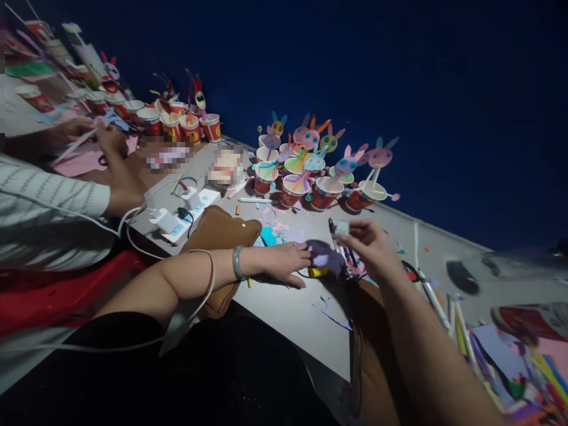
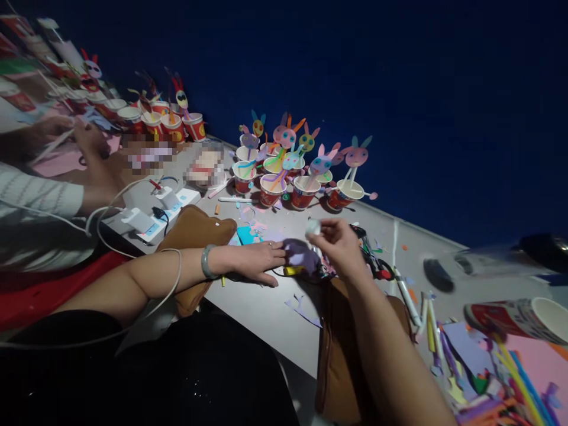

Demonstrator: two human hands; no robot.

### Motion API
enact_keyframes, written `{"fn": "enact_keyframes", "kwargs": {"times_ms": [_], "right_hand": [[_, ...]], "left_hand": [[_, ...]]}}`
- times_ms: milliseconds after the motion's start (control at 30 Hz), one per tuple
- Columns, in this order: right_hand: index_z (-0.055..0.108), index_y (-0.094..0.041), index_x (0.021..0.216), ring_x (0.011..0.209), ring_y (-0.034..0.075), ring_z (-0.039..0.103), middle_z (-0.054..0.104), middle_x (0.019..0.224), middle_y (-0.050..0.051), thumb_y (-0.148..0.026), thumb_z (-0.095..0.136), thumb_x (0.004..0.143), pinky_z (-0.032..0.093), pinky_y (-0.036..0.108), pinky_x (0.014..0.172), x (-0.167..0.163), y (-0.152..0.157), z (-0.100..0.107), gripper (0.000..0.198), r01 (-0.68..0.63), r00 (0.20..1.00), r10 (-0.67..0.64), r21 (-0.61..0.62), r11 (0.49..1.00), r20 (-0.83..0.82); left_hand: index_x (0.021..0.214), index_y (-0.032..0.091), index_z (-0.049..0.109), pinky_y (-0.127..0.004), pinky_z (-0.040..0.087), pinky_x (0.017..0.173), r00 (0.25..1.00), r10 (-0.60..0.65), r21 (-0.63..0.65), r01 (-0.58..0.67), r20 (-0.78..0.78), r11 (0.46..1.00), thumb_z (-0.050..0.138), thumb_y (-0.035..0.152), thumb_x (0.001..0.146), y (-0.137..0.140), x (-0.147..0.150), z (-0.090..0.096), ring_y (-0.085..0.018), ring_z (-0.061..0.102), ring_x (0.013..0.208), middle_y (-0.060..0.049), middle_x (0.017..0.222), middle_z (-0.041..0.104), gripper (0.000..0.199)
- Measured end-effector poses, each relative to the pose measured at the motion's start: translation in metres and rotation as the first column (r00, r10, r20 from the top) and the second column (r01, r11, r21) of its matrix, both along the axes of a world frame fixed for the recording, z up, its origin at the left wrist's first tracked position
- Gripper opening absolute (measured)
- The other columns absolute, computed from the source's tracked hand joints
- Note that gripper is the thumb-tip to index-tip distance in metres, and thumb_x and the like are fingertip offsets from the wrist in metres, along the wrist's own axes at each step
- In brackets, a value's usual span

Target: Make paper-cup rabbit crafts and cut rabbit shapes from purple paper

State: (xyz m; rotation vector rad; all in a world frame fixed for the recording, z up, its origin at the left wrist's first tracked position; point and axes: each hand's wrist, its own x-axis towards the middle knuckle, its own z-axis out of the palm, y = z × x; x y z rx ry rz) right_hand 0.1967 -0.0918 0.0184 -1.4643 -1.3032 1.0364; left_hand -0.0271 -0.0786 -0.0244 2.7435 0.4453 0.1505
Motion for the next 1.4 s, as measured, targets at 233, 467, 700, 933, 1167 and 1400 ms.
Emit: {"fn": "enact_keyframes", "kwargs": {"times_ms": [233, 467, 700, 933, 1167, 1400], "right_hand": [[0.057, -0.02, 0.105, 0.076, 0.02, 0.063, 0.067, 0.098, 0.008, -0.044, 0.074, 0.071, 0.054, 0.037, 0.072, -0.025, -0.01, -0.035, 0.045, -0.145, 0.852, -0.061, 0.345, 0.927, 0.521], [0.059, -0.021, 0.114, 0.083, 0.022, 0.064, 0.068, 0.103, 0.011, -0.038, 0.073, 0.076, 0.055, 0.039, 0.076, -0.028, -0.02, -0.027, 0.044, -0.202, 0.825, -0.136, 0.512, 0.835, 0.548], [0.051, -0.026, 0.132, 0.082, 0.02, 0.065, 0.066, 0.106, 0.007, -0.033, 0.077, 0.075, 0.057, 0.038, 0.076, -0.026, -0.021, -0.036, 0.063, -0.112, 0.953, -0.068, 0.551, 0.827, 0.296], [0.068, -0.026, 0.112, 0.082, 0.023, 0.068, 0.072, 0.101, 0.008, -0.035, 0.075, 0.077, 0.058, 0.043, 0.08, -0.027, -0.021, -0.027, 0.037, -0.161, 0.922, -0.046, 0.489, 0.857, 0.385], [0.067, -0.023, 0.112, 0.073, 0.019, 0.068, 0.071, 0.088, 0.004, -0.04, 0.074, 0.078, 0.058, 0.04, 0.076, -0.014, -0.008, -0.031, 0.038, 0.056, 0.998, -0.054, 0.246, 0.968, -0.015], [0.066, -0.022, 0.104, 0.065, 0.017, 0.066, 0.07, 0.078, 0.002, -0.041, 0.075, 0.073, 0.057, 0.034, 0.064, -0.021, -0.001, -0.041, 0.038, -0.109, 0.993, 0.112, 0.055, 0.992, -0.044]], "left_hand": [[0.093, 0.013, 0.064, -0.028, 0.045, 0.072, 0.852, 0.481, -0.626, -0.263, 0.206, 0.735, 0.062, 0.039, 0.085, 0.017, 0.006, 0.005, -0.015, 0.059, 0.078, -0.006, 0.086, 0.066, 0.028], [0.095, 0.011, 0.057, -0.022, 0.046, 0.059, 0.707, 0.672, -0.954, 0.014, 0.221, 0.299, 0.067, 0.034, 0.081, 0.02, 0.015, 0.003, -0.008, 0.057, 0.06, 0.001, 0.071, 0.061, 0.028], [0.096, 0.01, 0.058, -0.024, 0.05, 0.063, 0.703, 0.67, -0.969, 0.125, 0.238, 0.214, 0.074, 0.041, 0.075, 0.024, 0.013, 0.007, -0.009, 0.061, 0.062, -0.001, 0.072, 0.064, 0.041], [0.094, 0.01, 0.059, -0.024, 0.05, 0.065, 0.724, 0.66, -0.974, 0.076, 0.2, 0.213, 0.071, 0.037, 0.079, 0.027, 0.012, 0.005, -0.009, 0.062, 0.064, -0.001, 0.07, 0.063, 0.034], [0.103, 0.013, 0.063, -0.032, 0.048, 0.079, 0.75, 0.589, -0.541, -0.373, 0.302, 0.753, 0.054, 0.038, 0.091, 0.028, -0.002, 0.02, -0.016, 0.063, 0.086, -0.009, 0.095, 0.069, 0.029], [0.102, 0.007, 0.065, -0.047, 0.038, 0.091, 0.934, 0.332, 0.235, -0.296, -0.131, 0.926, 0.046, 0.038, 0.093, -0.009, 0.003, 0.009, -0.035, 0.055, 0.108, -0.02, 0.105, 0.066, 0.038]]}}
